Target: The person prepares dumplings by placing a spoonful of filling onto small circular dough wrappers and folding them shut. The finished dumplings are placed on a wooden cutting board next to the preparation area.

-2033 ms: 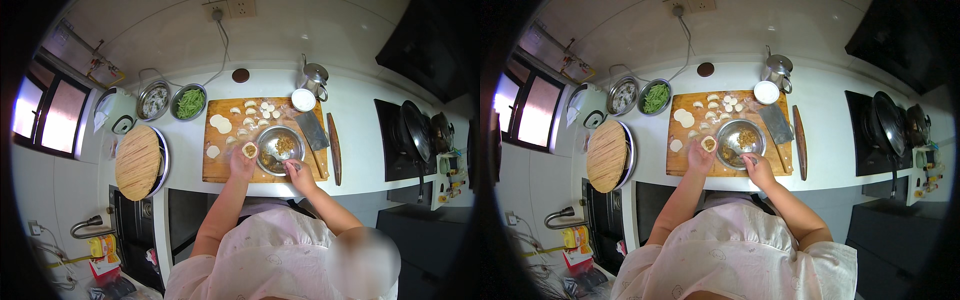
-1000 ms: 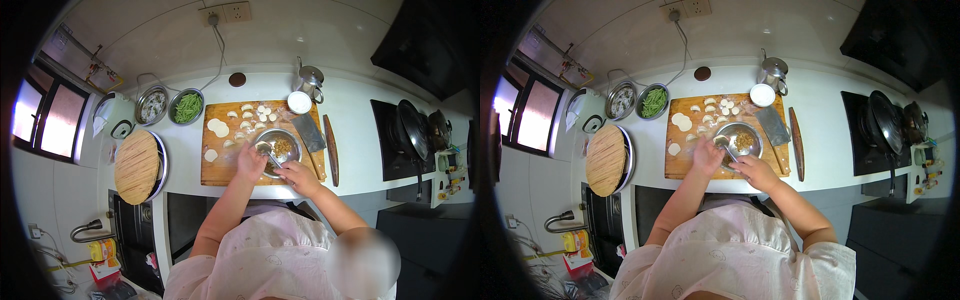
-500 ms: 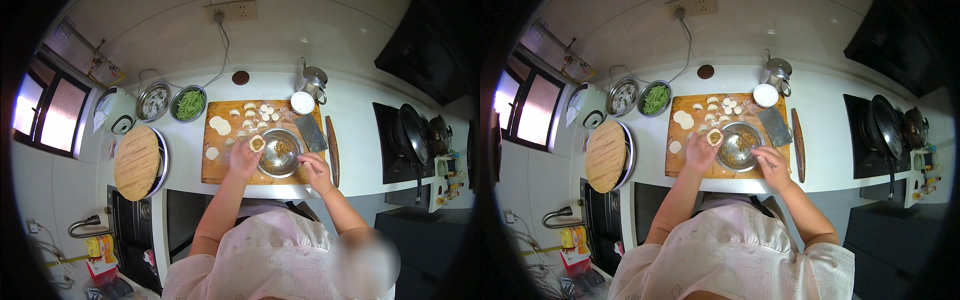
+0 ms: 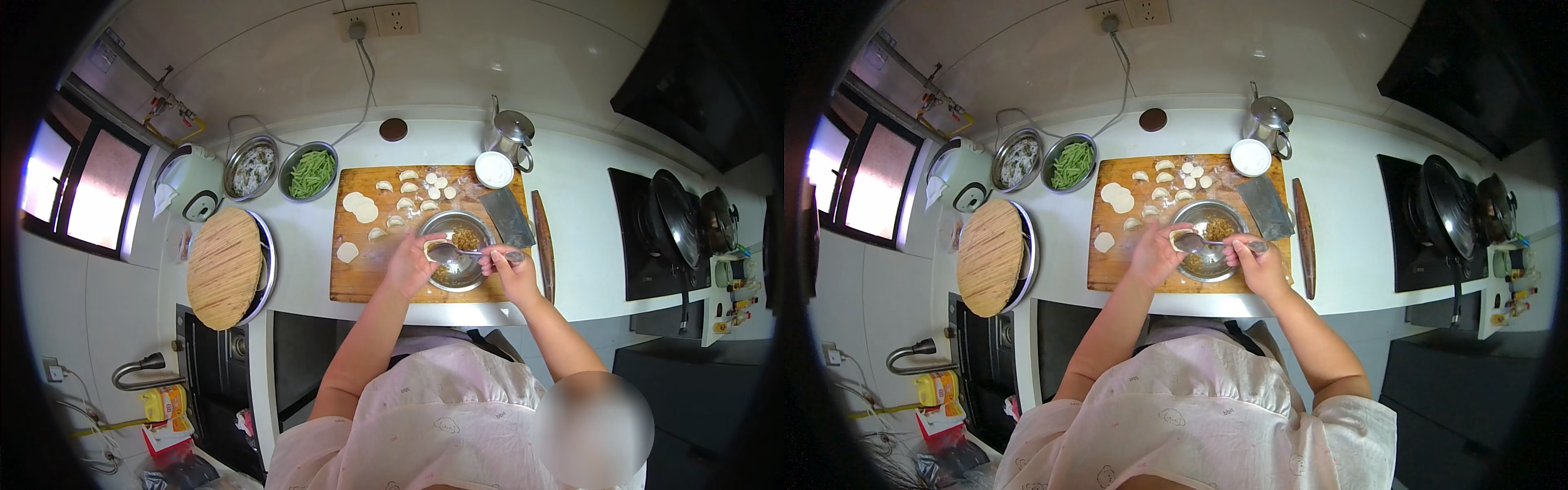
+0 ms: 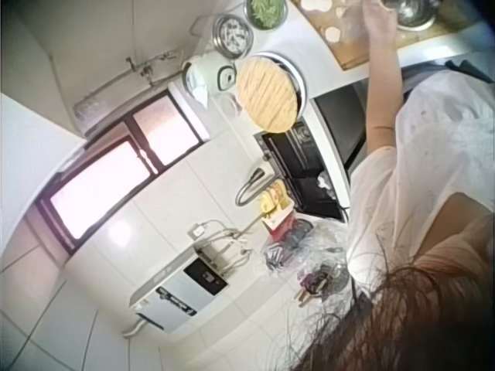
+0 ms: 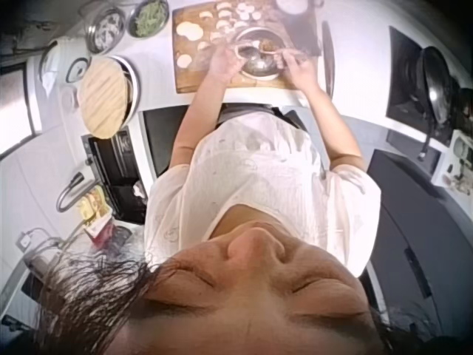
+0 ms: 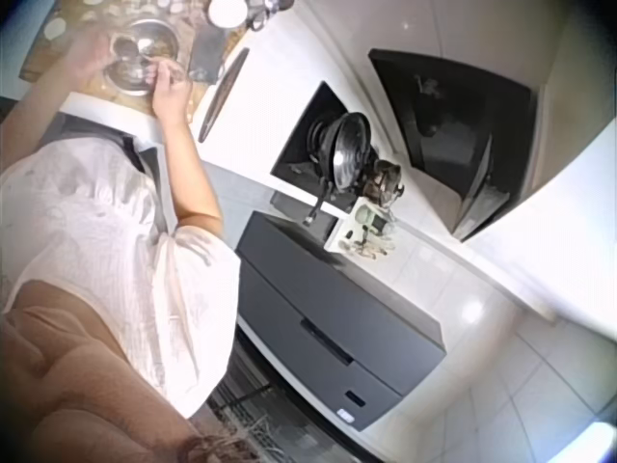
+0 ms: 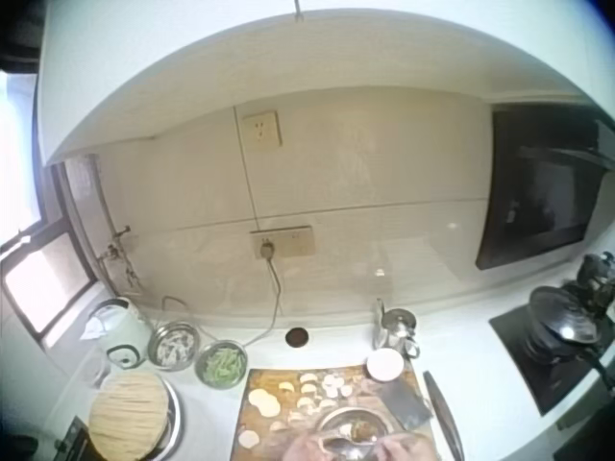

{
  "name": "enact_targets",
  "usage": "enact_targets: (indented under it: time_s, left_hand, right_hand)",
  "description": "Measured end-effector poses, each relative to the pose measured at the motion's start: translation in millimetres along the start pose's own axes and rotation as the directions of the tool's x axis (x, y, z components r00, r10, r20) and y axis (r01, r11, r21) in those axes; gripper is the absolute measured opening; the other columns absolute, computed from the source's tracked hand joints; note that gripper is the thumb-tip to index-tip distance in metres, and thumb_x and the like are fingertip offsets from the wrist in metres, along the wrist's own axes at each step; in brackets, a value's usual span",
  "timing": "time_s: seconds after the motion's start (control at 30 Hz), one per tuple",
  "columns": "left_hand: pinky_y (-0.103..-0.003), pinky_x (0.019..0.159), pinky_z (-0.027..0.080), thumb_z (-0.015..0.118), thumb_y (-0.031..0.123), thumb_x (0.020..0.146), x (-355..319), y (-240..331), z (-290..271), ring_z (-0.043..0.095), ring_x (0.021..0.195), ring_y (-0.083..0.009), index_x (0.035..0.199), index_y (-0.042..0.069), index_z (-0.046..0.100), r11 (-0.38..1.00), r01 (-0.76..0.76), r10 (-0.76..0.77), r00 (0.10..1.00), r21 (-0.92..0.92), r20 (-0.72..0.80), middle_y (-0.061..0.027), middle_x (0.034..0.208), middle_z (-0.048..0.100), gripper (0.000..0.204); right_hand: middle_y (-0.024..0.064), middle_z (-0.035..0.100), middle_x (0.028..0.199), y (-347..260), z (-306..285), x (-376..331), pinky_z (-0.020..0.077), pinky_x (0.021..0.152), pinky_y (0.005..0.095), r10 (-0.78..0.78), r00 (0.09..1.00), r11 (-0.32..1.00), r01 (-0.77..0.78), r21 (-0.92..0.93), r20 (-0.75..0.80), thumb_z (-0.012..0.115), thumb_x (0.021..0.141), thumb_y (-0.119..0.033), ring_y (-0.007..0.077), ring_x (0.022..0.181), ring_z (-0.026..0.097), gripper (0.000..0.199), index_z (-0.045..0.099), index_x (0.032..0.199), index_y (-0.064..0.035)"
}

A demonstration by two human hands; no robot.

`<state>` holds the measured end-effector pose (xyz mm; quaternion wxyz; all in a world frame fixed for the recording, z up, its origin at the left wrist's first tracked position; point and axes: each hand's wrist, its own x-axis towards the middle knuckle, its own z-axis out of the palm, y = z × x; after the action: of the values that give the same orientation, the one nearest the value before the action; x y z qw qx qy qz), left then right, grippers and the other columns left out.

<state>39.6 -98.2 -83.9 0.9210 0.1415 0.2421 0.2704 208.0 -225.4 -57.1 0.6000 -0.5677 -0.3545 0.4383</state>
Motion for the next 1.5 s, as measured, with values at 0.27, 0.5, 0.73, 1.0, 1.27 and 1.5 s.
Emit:
enact_targets:
  time_s: [0.27,0.5,0.73,1.0,1.27,1.5]
  left_hand:
    - [-0.041,0.100,0.032,0.024,0.044,0.094,3.9,-2.2,-13.7,0.045,0.113,-0.0296,0.111,-0.011,0.047,0.989,-0.034,0.027,0.998,-0.146,-0.053,-0.0205,0.114,0.051,0.062]
    - [-0.040,0.100,0.032,0.026,0.042,0.094,0.3,-3.1,0.7,0.045,0.112,-0.0287,0.114,-0.009,0.045,0.986,0.012,-0.020,0.999,-0.167,-0.043,-0.0188,0.112,0.052,0.058]
    - [-0.041,0.096,0.038,0.032,0.038,0.094,7.1,-6.4,-24.6,0.050,0.105,-0.0296,0.111,-0.006,0.046,0.985,-0.112,0.097,0.989,-0.132,-0.115,-0.0190,0.107,0.054,0.049]
    - [-0.036,0.093,0.042,0.047,0.012,0.088,-0.1,10.0,-11.7,0.050,0.106,-0.0297,0.119,-0.004,0.039,0.973,-0.215,0.207,0.973,-0.078,-0.099,-0.0193,0.111,0.049,0.036]
    - [-0.026,0.091,0.043,0.050,-0.016,0.077,2.4,1.3,8.1,0.050,0.107,-0.0196,0.124,-0.001,0.035,0.830,-0.140,0.182,0.983,0.540,-0.025,-0.0122,0.111,0.051,0.052]
    - [-0.026,0.087,0.045,0.054,-0.013,0.077,4.9,-5.1,15.7,0.054,0.103,-0.0181,0.118,0.002,0.040,0.719,-0.227,0.272,0.962,0.657,0.033,-0.0111,0.107,0.055,0.046]
  right_hand:
    - [0.0078,0.061,0.076,6.0,-6.7,4.4,0.0495,0.062,0.0244,-0.010,0.997,0.997,0.015,0.072,-0.080,0.045,0.092,-0.011,0.0110,0.063,0.056,0.017,0.057,0.093,0.0016]
    - [0.0086,0.060,0.074,23.9,8.3,13.5,0.0494,0.055,0.0233,0.083,0.978,0.976,-0.041,0.214,-0.190,0.043,0.093,-0.013,0.0109,0.059,0.056,0.017,0.053,0.094,0.0007]
    - [0.0078,0.060,0.074,32.4,4.8,14.8,0.0495,0.057,0.0234,0.075,0.983,0.984,-0.046,0.170,-0.168,0.044,0.092,-0.012,0.0100,0.059,0.055,0.016,0.054,0.093,0.0002]
    - [0.0051,0.061,0.075,83.4,-29.3,15.5,0.0470,0.053,0.0204,0.219,0.949,0.976,-0.213,0.052,-0.227,0.047,0.090,-0.010,0.0078,0.060,0.053,0.016,0.056,0.099,-0.0004]
    - [0.0001,0.055,0.068,86.4,-41.3,9.4,0.0411,0.050,0.0199,0.241,0.943,0.970,-0.240,0.033,-0.229,0.059,0.081,-0.003,0.0064,0.057,0.049,0.031,0.052,0.111,-0.0002]
    - [-0.0025,0.049,0.064,84.3,-46.4,-7.9,0.0377,0.047,0.0197,0.354,0.885,0.934,-0.354,0.058,-0.303,0.059,0.080,-0.003,0.0057,0.052,0.045,0.020,0.050,0.097,-0.0037]
